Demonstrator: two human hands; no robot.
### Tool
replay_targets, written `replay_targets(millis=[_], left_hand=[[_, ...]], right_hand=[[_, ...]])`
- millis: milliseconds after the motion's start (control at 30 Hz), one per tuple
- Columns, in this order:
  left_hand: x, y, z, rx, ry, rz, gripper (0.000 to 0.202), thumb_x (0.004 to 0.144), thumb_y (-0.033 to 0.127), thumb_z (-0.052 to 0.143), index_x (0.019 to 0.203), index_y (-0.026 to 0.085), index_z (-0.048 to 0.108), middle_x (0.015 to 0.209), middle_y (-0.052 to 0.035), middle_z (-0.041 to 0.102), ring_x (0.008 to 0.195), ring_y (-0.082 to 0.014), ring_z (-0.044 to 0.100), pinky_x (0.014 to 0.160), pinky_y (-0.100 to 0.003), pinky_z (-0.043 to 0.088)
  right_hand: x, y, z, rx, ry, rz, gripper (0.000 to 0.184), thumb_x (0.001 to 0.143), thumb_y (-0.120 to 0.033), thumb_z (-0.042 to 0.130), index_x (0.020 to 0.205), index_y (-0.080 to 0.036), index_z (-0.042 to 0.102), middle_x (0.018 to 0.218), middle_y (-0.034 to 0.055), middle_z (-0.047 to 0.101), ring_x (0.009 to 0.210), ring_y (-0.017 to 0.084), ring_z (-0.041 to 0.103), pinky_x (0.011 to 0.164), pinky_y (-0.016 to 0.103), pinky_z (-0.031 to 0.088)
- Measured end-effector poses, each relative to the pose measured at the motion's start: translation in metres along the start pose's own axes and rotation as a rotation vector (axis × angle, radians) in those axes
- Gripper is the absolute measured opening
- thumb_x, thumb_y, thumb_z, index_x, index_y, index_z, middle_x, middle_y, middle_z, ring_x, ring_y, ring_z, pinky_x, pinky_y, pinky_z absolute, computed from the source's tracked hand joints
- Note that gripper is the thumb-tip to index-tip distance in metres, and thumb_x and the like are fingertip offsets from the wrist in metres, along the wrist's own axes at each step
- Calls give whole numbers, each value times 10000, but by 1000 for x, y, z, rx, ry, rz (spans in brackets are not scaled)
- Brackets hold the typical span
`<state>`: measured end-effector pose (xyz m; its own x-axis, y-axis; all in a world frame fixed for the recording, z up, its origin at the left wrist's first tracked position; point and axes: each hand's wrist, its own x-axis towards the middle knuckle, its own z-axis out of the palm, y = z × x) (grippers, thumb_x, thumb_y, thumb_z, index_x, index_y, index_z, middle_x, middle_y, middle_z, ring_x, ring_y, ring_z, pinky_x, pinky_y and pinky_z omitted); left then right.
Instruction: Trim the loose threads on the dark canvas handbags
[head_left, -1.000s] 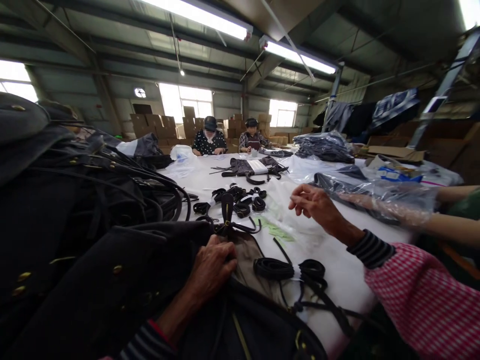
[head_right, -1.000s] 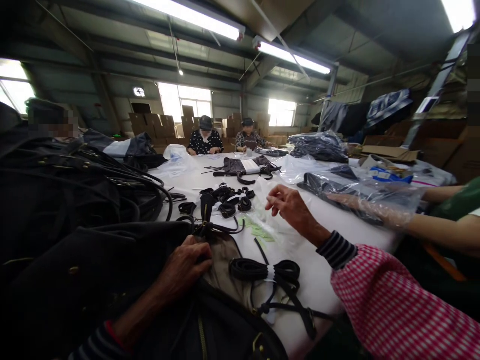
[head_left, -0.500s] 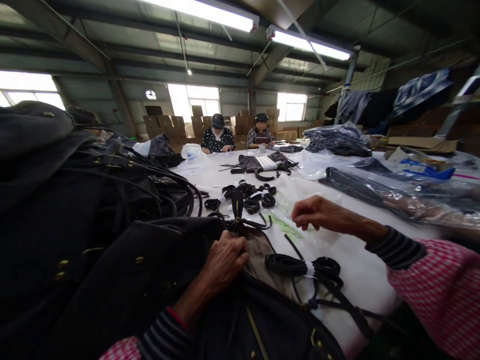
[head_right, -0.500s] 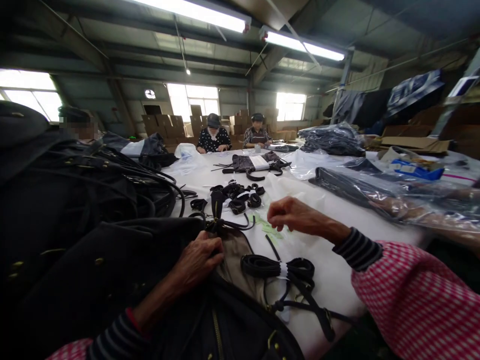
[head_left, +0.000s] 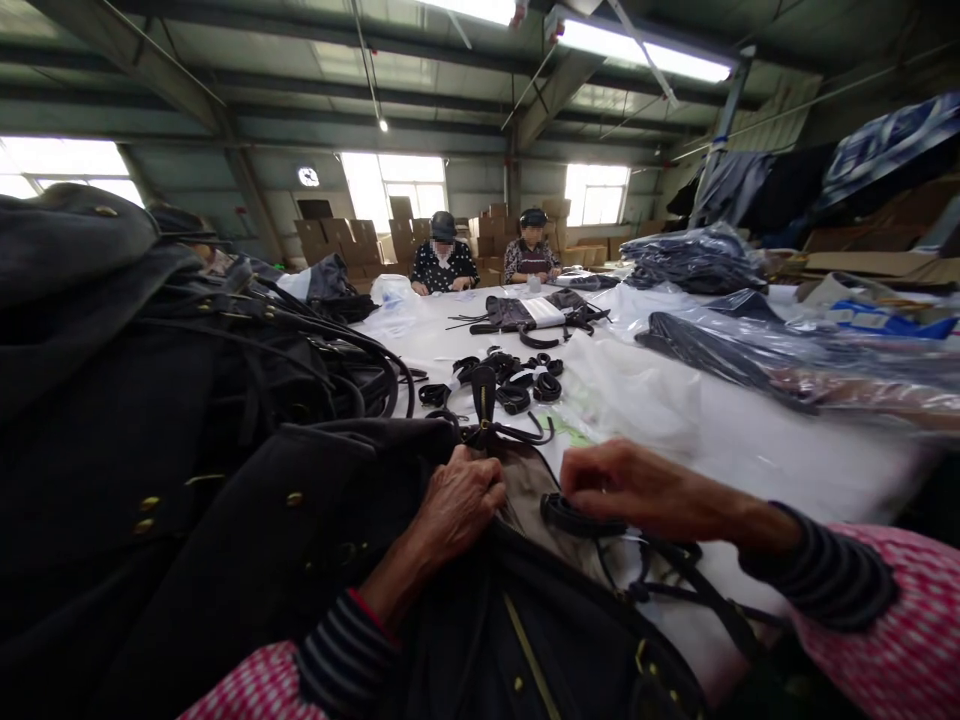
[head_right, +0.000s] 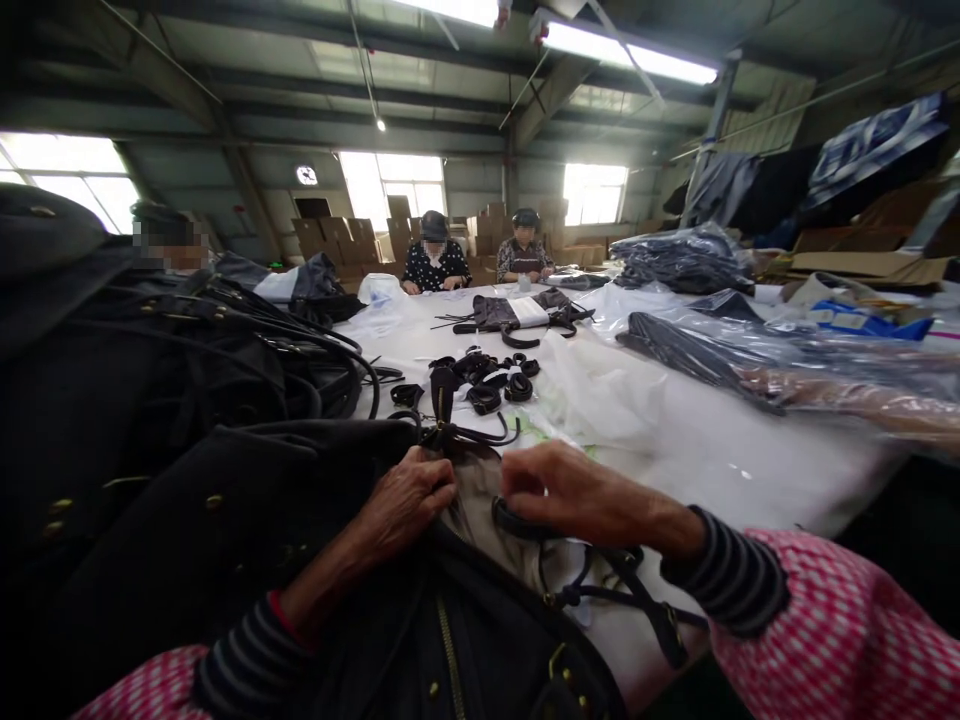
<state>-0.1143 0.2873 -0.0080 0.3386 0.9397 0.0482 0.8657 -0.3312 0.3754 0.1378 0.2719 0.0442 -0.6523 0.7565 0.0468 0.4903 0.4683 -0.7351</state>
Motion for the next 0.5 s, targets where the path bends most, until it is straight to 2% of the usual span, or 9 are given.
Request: replay_targets(millis=[133, 233, 300, 400, 500], left_hand=[[1, 2, 3, 59, 35, -22, 177, 933, 273, 524, 820, 218, 649, 859, -49, 586, 905, -223, 570, 742, -302, 386], [2, 3, 4, 70, 52, -5, 179, 932, 273, 525, 825, 221, 659, 841, -44, 596, 900, -224, 580, 759, -308, 389], [3, 3, 3, 32, 53, -28, 180, 925, 268, 527, 829, 220, 670, 851, -42, 605, 890, -217, 589, 758, -306, 387], [3, 2, -1, -57, 40, -93, 177, 904, 256, 539, 814, 209, 685, 874, -48, 620, 891, -209, 603, 737, -293, 383], [5, 3, -5, -125, 18, -117, 170, 870, 235, 555, 760, 193, 679, 838, -45, 653, 914, -214, 606, 738, -286, 376]], right_hand=[[-12, 9, 42, -458, 28, -20, 145, 889, -91, 508, 841, -210, 576, 751, -16, 598, 670, 138, 523, 634, 264, 346], [-9, 24, 49, -723, 23, -64, 201, 890, -39, 477, 873, -201, 594, 876, 40, 648, 752, 172, 571, 651, 287, 342], [-2, 33, 47, -823, 62, -25, 235, 883, -11, 464, 873, -188, 617, 893, 68, 658, 764, 187, 584, 642, 295, 337], [12, 39, 42, -669, 198, 45, 194, 889, -50, 506, 821, -184, 629, 840, 46, 647, 730, 169, 583, 641, 274, 356], [26, 32, 45, -356, 290, -45, 138, 879, -123, 590, 785, -205, 648, 820, 4, 644, 780, 156, 598, 705, 249, 396]])
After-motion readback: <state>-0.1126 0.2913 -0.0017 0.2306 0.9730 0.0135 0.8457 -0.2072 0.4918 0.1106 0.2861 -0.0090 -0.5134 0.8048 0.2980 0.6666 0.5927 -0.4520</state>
